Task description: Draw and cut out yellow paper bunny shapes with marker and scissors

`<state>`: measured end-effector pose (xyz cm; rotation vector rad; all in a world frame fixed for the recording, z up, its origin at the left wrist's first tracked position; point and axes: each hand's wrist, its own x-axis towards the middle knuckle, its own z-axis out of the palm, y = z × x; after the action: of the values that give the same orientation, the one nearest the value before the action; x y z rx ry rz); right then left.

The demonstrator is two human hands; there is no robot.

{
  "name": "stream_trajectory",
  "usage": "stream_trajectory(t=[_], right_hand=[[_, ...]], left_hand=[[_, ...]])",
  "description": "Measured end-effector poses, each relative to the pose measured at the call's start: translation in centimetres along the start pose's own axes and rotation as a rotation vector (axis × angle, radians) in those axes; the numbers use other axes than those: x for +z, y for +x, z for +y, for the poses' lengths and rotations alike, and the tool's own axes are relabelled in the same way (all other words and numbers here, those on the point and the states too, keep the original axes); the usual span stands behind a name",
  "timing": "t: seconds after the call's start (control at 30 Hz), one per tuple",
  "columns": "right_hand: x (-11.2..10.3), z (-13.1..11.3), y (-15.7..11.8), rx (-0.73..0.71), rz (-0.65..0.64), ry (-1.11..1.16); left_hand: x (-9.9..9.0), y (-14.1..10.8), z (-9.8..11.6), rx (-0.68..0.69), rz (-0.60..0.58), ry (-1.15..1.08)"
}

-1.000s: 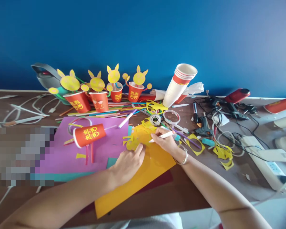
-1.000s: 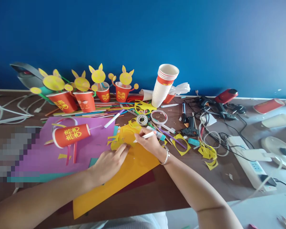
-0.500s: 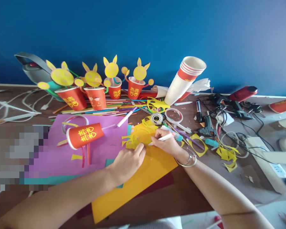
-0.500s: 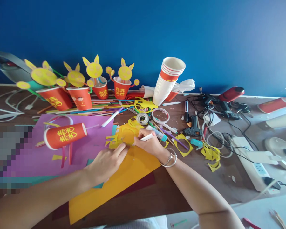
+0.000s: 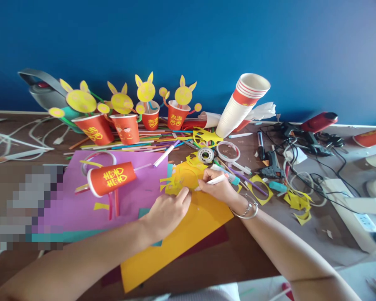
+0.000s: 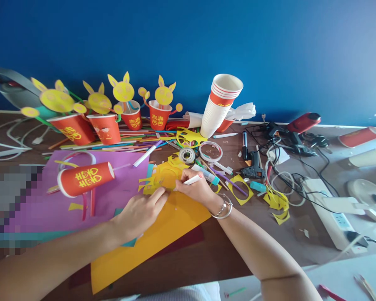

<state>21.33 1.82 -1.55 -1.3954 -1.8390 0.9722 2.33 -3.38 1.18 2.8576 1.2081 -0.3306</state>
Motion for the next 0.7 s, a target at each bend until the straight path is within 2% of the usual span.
stream_trajectory(t=[0.7], right_hand=[[-0.02, -0.12, -0.15, 0.002, -0.007, 0.033]], left_hand=[[0.11, -0.01, -0.05, -0.014, 0.01, -0.068]])
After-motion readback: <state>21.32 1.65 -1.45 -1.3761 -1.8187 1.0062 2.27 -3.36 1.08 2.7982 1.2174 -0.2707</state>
